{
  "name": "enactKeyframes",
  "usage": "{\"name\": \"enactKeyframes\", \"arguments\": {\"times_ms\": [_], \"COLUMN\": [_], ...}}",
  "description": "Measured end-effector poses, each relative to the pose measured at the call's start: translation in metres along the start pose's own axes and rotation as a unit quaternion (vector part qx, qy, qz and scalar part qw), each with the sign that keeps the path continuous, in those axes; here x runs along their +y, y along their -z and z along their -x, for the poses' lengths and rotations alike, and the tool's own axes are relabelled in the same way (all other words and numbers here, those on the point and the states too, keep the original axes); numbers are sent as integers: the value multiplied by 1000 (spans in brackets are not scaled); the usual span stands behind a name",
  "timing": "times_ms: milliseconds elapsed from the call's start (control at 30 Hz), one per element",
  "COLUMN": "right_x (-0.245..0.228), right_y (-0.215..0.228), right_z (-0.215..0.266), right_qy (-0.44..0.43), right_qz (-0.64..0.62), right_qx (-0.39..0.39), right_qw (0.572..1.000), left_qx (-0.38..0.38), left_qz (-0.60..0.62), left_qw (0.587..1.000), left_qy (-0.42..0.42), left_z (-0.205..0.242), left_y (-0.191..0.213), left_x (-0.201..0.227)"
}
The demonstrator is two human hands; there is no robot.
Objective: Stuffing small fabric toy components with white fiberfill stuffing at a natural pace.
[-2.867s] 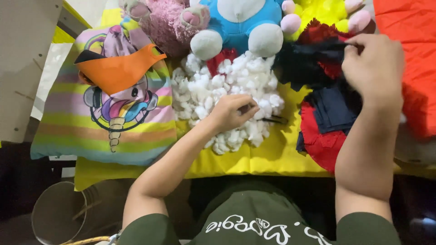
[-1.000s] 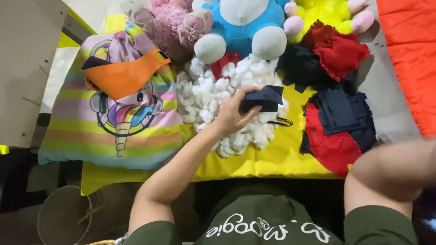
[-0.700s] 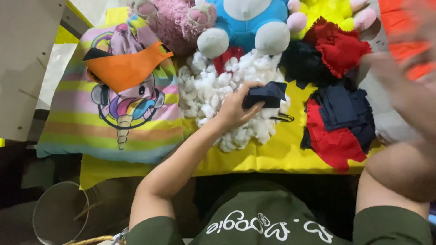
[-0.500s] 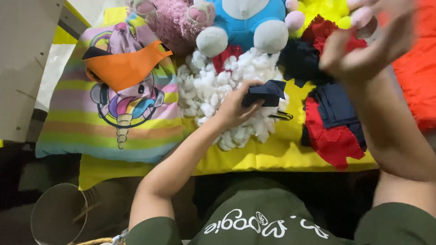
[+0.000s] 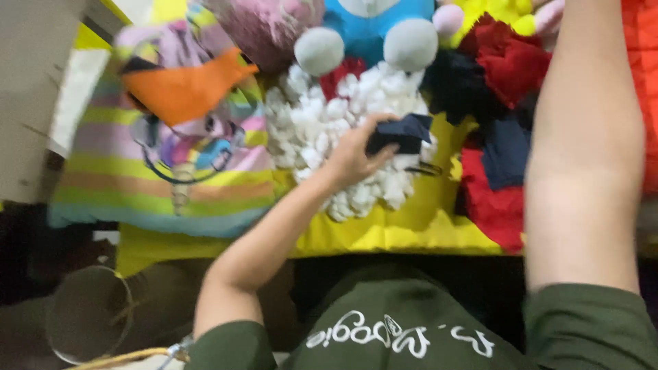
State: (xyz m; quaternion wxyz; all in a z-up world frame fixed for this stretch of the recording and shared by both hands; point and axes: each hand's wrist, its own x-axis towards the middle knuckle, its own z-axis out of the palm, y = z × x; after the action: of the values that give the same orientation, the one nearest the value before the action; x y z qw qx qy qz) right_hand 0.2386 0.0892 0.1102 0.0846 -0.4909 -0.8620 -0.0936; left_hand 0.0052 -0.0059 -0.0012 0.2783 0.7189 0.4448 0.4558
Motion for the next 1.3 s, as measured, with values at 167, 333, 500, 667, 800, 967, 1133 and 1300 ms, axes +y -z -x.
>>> {"name": "enactKeyframes", "arguments": {"times_ms": [167,333,500,667,800,967,1133,1300], "right_x": [4,19,-10,-49,-53,-37,-34,-35], "right_y": [-58,-103,-102,-73,-62,-63,-59,-62], "right_z": [5,23,33,35,33,33,38,34], "right_qy": [103,200,301,311,289,290,251,263], "right_qz": [-95,-180,-233,-226,-228,-325,-345,-318], "right_qx": [124,239,373,441,412,407,437,413], "right_qw": [982,933,846,811,833,803,792,812], "left_qx": [4,18,27,17,-1,-13,-18,-48], "left_qz": [16,24,57,63,55,46,23,-40], "left_qw": [1000,1000,998,998,998,999,999,998], "left_qy": [1,-7,10,22,18,15,22,31], "left_z": [2,-5,-7,-13,-16,-17,-14,-25], "left_y": [2,13,13,13,15,15,10,19], "left_x": [0,5,6,12,16,12,5,20]}}
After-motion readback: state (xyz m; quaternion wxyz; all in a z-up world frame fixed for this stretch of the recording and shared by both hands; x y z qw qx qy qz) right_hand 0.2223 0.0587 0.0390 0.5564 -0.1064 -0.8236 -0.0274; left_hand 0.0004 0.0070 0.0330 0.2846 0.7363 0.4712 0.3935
